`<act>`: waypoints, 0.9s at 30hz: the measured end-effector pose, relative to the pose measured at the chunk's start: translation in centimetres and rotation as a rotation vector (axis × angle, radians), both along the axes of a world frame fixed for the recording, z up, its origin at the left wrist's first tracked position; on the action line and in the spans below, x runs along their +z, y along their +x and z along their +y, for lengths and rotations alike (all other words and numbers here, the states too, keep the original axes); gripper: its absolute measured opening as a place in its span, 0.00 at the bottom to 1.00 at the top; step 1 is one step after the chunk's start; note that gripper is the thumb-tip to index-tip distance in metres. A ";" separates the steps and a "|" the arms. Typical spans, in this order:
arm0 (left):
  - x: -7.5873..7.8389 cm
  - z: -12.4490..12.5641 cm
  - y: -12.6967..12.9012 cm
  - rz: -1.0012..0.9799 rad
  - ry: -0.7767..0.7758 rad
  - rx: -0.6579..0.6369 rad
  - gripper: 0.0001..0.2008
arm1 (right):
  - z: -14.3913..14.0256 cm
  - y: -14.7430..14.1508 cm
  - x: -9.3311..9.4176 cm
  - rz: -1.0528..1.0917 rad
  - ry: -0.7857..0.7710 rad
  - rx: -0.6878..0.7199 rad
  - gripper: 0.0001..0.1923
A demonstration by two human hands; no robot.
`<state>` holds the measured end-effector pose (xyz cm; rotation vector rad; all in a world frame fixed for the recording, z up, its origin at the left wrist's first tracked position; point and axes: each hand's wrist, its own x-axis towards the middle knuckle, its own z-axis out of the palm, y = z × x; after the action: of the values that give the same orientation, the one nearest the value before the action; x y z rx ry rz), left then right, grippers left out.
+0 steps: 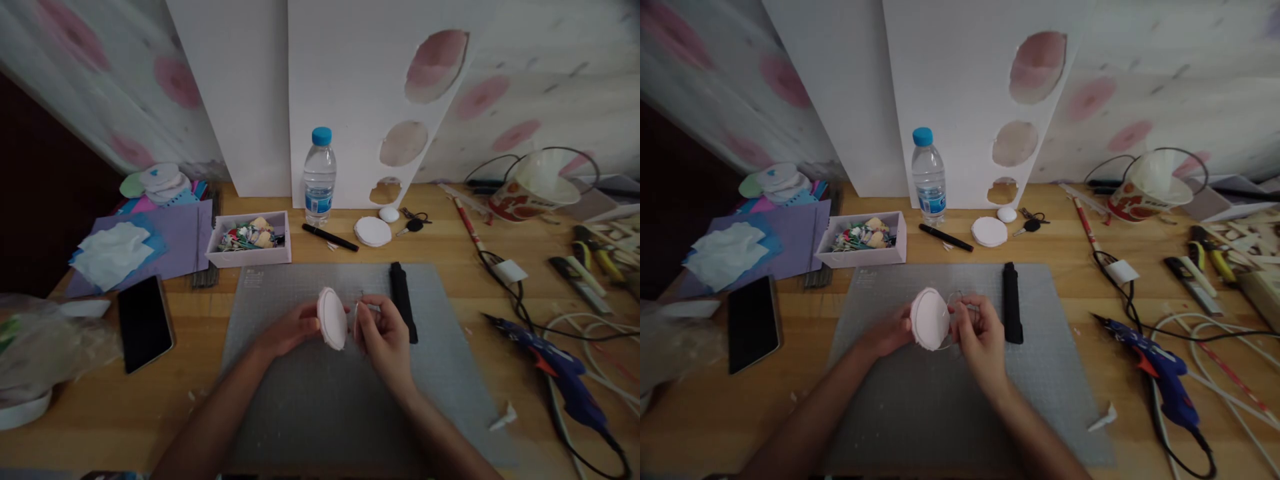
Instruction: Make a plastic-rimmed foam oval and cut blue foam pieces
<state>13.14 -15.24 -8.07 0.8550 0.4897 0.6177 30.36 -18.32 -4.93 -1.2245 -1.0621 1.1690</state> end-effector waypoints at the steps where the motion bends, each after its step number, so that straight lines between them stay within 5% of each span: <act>1: 0.3 0.1 0.0 0.010 0.016 -0.010 0.41 | 0.0 0.0 0.0 -0.014 0.011 -0.011 0.08; 16: 0.8 0.1 -0.2 0.025 0.060 -0.028 0.33 | -0.4 0.3 -1.2 -0.171 0.012 -0.047 0.07; 27: 0.4 0.1 0.3 -0.024 -0.132 0.016 0.34 | -0.2 0.3 -0.2 -0.013 -0.023 0.091 0.08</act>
<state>13.39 -15.18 -7.64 0.7181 0.5104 0.6030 30.69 -18.56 -5.15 -1.2140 -1.1265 1.2475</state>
